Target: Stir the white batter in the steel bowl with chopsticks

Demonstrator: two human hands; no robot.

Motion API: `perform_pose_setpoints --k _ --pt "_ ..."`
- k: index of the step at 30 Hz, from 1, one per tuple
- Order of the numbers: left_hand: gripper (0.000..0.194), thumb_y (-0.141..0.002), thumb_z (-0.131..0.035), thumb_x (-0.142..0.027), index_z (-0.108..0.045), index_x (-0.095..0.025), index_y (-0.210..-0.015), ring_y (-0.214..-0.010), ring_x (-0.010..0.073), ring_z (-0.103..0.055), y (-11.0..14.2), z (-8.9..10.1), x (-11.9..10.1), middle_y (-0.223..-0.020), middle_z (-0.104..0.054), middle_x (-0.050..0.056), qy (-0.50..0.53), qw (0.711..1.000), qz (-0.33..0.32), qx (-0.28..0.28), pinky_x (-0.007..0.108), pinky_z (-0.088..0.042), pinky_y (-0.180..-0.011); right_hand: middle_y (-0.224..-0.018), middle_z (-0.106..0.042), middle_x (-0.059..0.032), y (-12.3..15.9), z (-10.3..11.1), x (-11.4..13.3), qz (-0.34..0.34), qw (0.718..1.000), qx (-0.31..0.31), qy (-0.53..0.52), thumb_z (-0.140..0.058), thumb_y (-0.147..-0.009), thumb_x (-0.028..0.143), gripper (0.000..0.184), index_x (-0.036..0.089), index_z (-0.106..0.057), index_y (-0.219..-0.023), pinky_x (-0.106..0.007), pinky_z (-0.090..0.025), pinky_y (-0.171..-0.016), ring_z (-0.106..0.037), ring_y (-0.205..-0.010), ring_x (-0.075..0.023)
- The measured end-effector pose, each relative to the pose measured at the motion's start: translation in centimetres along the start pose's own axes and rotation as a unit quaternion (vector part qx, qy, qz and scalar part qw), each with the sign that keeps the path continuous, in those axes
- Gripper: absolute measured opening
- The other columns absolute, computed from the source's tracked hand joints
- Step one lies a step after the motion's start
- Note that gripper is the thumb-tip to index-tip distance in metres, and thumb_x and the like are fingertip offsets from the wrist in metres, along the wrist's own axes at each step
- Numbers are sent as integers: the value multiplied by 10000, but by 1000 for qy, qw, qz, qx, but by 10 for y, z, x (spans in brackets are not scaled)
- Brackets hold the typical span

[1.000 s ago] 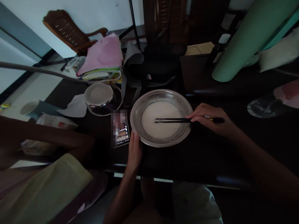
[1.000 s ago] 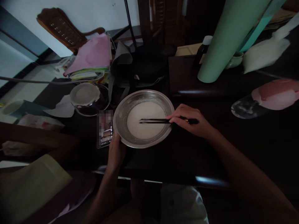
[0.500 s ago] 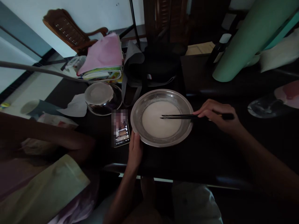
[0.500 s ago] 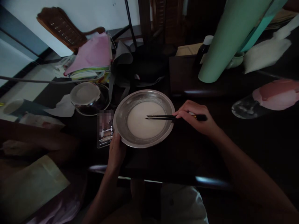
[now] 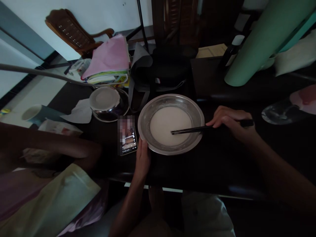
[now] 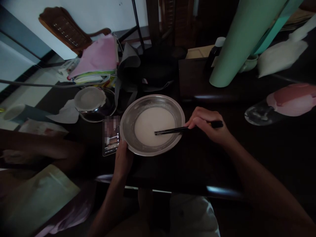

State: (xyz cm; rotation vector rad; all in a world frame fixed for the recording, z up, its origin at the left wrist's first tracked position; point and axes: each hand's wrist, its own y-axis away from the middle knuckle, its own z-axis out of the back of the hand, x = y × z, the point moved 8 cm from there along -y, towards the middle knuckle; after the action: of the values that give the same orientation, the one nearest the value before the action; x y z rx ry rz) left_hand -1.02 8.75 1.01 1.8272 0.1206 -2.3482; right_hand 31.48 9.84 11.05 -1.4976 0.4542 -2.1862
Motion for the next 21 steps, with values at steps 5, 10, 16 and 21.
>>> perform_pose_setpoints --k 5,10,16,21 --pt "394 -1024 -505 -405 -715 -196 -1283 -1582 307 -407 0 -2 1 -1501 -660 119 14 1000 6 7 441 -336 -1304 -949 -849 -4 -1 -12 3 22 998 40 41 -704 -980 298 125 331 -815 -933 -417 -586 -754 -740 -852 -232" --pt "405 -1019 -521 -400 -702 -192 -1316 -1589 313 -397 1 -1 -1 -1519 -649 122 8 1000 2 4 448 -320 -1312 -810 -808 -31 0 6 -4 -26 999 -21 6 -607 -1045 377 339 317 -778 -759 -435 -575 -701 -724 -752 -244" --pt "413 -1016 -525 -398 -717 -171 -1303 -1589 311 -393 0 -1 -4 -1512 -658 121 22 1000 -4 5 434 -301 -1318 -927 -846 -16 -1 -14 3 25 997 55 38 -697 -990 315 140 301 -818 -922 -393 -584 -734 -744 -850 -222" --pt "400 -1014 -537 -396 -724 -180 -1294 -1580 311 -412 0 1 0 -1490 -675 121 14 1000 -4 -4 441 -290 -1323 -839 -810 -19 0 5 -2 -13 1000 -18 22 -629 -1033 310 289 290 -781 -788 -373 -560 -701 -728 -778 -200"
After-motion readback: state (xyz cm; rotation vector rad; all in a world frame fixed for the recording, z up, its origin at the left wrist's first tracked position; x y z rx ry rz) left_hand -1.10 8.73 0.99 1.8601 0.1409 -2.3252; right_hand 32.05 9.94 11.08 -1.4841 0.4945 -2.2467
